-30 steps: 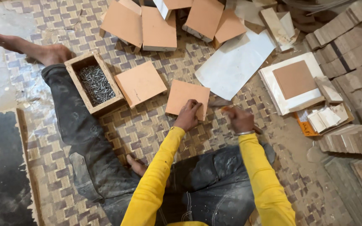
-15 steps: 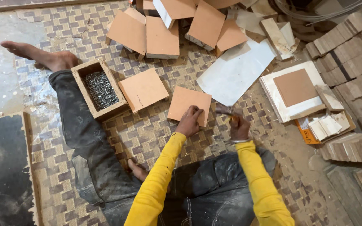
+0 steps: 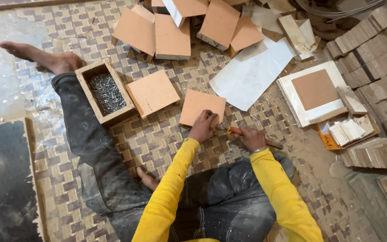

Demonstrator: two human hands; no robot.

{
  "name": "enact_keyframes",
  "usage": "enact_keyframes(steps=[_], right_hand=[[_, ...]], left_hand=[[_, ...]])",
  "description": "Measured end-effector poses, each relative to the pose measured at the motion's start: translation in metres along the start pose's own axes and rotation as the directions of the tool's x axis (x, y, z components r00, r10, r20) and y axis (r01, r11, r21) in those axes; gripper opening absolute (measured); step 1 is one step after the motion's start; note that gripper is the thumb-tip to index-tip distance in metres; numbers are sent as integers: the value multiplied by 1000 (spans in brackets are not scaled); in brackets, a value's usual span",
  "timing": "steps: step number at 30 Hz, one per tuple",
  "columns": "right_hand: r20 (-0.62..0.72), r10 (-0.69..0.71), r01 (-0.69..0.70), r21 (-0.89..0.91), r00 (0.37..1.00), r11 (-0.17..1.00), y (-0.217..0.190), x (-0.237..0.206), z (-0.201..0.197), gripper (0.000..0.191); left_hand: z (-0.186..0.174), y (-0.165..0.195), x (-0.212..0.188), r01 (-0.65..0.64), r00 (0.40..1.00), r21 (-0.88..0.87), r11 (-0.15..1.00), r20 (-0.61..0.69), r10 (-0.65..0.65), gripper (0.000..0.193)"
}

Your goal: The person sits on the floor and assembles small wooden boxes by nailing thin boards together. They pick up nails from a nearby container, position them on the boards, and use a hammer to drive them in. Completed boxes are set aside while new ones are started.

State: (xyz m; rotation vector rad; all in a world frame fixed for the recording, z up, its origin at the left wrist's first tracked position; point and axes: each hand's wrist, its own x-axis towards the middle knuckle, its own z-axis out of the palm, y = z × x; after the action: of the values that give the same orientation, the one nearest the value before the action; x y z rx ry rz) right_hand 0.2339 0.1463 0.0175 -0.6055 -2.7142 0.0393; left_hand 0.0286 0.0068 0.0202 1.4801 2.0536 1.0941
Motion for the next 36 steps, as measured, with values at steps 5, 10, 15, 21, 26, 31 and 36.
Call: enact_keyframes(steps=[5,10,15,21,26,31,36], right_hand=[[17,78,-77,-52,997,996,10,-9,-16,34],[83,183,-190,91,980,978,10,-5,-23,29],[262,503,-554,559,824,617,-31,32,2,60],[87,489,-429,627,868,650,-69,110,24,66],[142,544,-439,768,827,466,-80,114,32,57],[135,604,-483,744,786,462,-78,105,40,55],[265,605,-634,547,751,547,-73,94,47,56]], left_hand=[[-2,0,2,-55,998,-32,998,-33,54,57],[-34,-20,5,-70,970,-278,958,-243,1,49],[-138,-73,0,235,888,657,716,-445,117,35],[-194,-97,-6,-6,1000,810,586,-8,21,9],[-203,-97,-7,-110,992,856,505,64,108,11],[-165,-70,21,217,927,372,903,-369,-71,9],[-54,0,105,-102,984,565,819,-62,166,28]])
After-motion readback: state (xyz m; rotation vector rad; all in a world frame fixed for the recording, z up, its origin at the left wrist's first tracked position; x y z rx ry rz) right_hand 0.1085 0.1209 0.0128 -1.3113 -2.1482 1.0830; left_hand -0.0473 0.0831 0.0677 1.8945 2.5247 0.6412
